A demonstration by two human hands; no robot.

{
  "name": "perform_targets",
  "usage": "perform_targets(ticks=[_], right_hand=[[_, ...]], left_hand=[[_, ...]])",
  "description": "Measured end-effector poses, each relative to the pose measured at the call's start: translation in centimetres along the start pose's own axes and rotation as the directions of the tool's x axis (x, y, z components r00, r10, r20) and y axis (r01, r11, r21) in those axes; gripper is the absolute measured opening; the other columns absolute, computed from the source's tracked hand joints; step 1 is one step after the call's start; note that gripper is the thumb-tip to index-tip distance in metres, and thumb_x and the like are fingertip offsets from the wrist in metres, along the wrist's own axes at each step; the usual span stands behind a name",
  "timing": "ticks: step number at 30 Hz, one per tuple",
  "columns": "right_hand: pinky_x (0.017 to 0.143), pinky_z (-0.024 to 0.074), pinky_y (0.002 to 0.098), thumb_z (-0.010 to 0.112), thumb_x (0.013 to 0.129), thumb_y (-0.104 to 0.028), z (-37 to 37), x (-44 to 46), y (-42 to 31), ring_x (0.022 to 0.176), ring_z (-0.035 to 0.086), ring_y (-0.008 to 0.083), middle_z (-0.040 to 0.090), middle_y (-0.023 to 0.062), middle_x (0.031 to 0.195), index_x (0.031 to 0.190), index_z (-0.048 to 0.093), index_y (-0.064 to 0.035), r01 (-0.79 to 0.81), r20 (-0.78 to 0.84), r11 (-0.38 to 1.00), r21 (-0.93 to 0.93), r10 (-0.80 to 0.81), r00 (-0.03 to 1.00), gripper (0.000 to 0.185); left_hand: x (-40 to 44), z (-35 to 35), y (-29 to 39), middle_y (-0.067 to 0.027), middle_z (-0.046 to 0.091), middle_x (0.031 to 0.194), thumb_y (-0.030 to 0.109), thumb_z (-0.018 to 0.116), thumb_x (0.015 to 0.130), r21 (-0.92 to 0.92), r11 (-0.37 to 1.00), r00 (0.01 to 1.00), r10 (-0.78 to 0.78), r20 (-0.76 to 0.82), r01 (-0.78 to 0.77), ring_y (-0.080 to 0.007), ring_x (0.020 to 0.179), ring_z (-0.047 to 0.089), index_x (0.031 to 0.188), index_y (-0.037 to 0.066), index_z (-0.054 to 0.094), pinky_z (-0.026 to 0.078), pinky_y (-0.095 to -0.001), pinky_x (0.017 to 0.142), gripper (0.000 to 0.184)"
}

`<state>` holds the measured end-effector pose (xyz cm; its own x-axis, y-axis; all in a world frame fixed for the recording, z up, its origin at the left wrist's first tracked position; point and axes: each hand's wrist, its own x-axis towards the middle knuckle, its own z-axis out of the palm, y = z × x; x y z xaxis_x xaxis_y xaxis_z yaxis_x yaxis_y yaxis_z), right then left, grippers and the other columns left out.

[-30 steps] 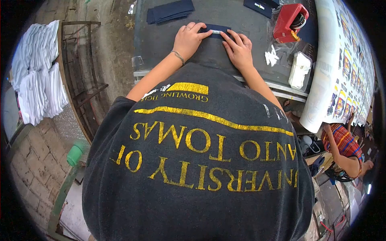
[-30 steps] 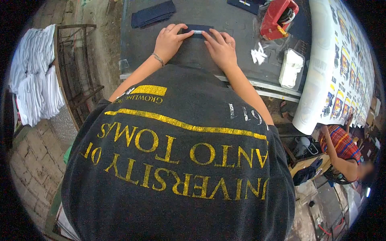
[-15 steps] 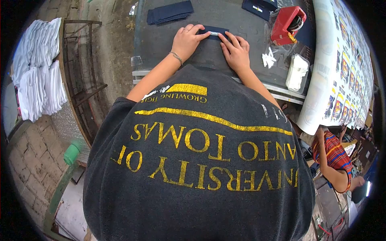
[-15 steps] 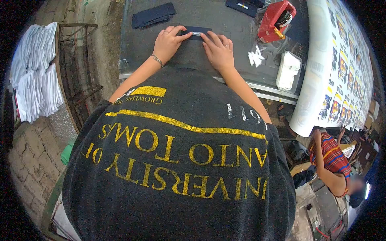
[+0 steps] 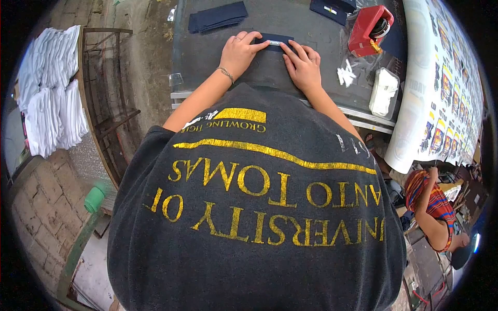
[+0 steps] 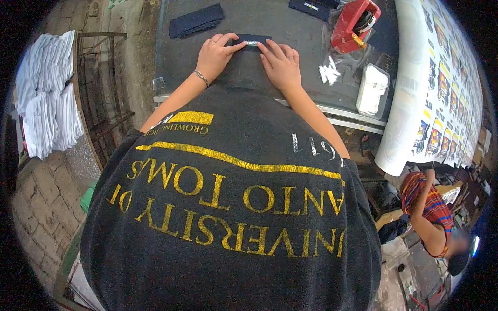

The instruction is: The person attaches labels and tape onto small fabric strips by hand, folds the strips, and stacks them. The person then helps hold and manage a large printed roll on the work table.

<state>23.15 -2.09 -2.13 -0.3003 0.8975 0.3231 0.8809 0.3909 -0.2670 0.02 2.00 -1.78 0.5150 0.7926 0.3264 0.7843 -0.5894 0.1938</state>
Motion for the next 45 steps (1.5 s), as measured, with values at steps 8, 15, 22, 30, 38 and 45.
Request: perform_targets(ticks=[8,15,22,30,38,45], right_hand=[[0.104,0.0335,0.0412,0.060,0.093,-0.030,0.1,-0.1,0.1,0.117,0.051,0.0219,0.056,-0.0035,0.133,0.130,0.062,-0.0284,0.000,0.001,1.000,0.011,0.000,1.000,0.037],[0.104,0.0338,0.0422,0.060,0.094,-0.029,0.1,-0.1,0.1,0.116,0.051,0.0225,0.056,-0.0028,0.133,0.130,0.062,-0.0283,0.006,-0.007,1.000,0.013,-0.006,1.000,0.037],[0.105,0.0326,0.0450,0.059,0.094,-0.030,0.2,0.0,0.1,0.117,0.051,0.0236,0.056,-0.0025,0.134,0.130,0.062,-0.0283,-0.006,0.010,1.000,0.025,0.006,1.000,0.036],[0.105,0.0320,0.0444,0.059,0.094,-0.030,0.3,-0.1,0.1,0.119,0.051,0.0236,0.056,-0.0025,0.135,0.131,0.060,-0.0284,-0.012,0.017,1.000,0.019,0.012,1.000,0.038],[0.104,0.0336,0.0438,0.059,0.093,-0.029,0.1,0.0,0.0,0.118,0.052,0.0233,0.056,-0.0026,0.133,0.131,0.061,-0.0276,-0.004,-0.011,1.000,-0.014,0.004,1.000,0.037],[0.079,0.0438,0.0432,0.061,0.083,-0.021,-2.5,1.6,-1.2,0.096,0.061,0.0200,0.062,-0.0017,0.108,0.112,0.064,-0.0176,0.053,0.031,0.997,-0.058,-0.051,0.998,0.029]], left_hand=[[0.1,-0.1,0.1,0.0053,0.062,0.113,0.011,0.068,0.081,-0.012,1.000,1.000,-0.011,-0.013,0.011,-0.0179,0.098,0.061,0.115,0.032,0.072,0.052,-0.0348,0.081,0.040],[0.1,0.1,0.2,0.0080,0.062,0.110,0.012,0.069,0.080,0.000,1.000,0.999,-0.012,-0.040,0.012,-0.0151,0.097,0.060,0.109,0.031,0.074,0.049,-0.0326,0.081,0.035],[0.2,0.0,0.0,0.0037,0.063,0.111,0.011,0.067,0.083,-0.140,0.989,0.998,-0.047,-0.042,0.040,-0.0208,0.098,0.061,0.113,0.027,0.073,0.051,-0.0372,0.083,0.034],[0.2,0.2,-0.2,0.0053,0.063,0.110,0.013,0.068,0.081,-0.154,0.988,0.995,-0.036,-0.088,0.022,-0.0178,0.099,0.061,0.110,0.029,0.073,0.049,-0.0346,0.083,0.034],[0.3,-0.5,0.1,0.0021,0.063,0.111,0.010,0.067,0.082,-0.101,0.995,1.000,-0.015,0.007,0.016,-0.0195,0.100,0.061,0.115,0.027,0.071,0.050,-0.0355,0.085,0.037],[1.0,-2.9,2.0,-0.0050,0.062,0.128,0.018,0.065,0.088,-0.230,0.971,0.998,0.056,-0.019,-0.059,-0.0287,0.111,0.060,0.128,0.011,0.061,0.049,-0.0408,0.092,0.041]])
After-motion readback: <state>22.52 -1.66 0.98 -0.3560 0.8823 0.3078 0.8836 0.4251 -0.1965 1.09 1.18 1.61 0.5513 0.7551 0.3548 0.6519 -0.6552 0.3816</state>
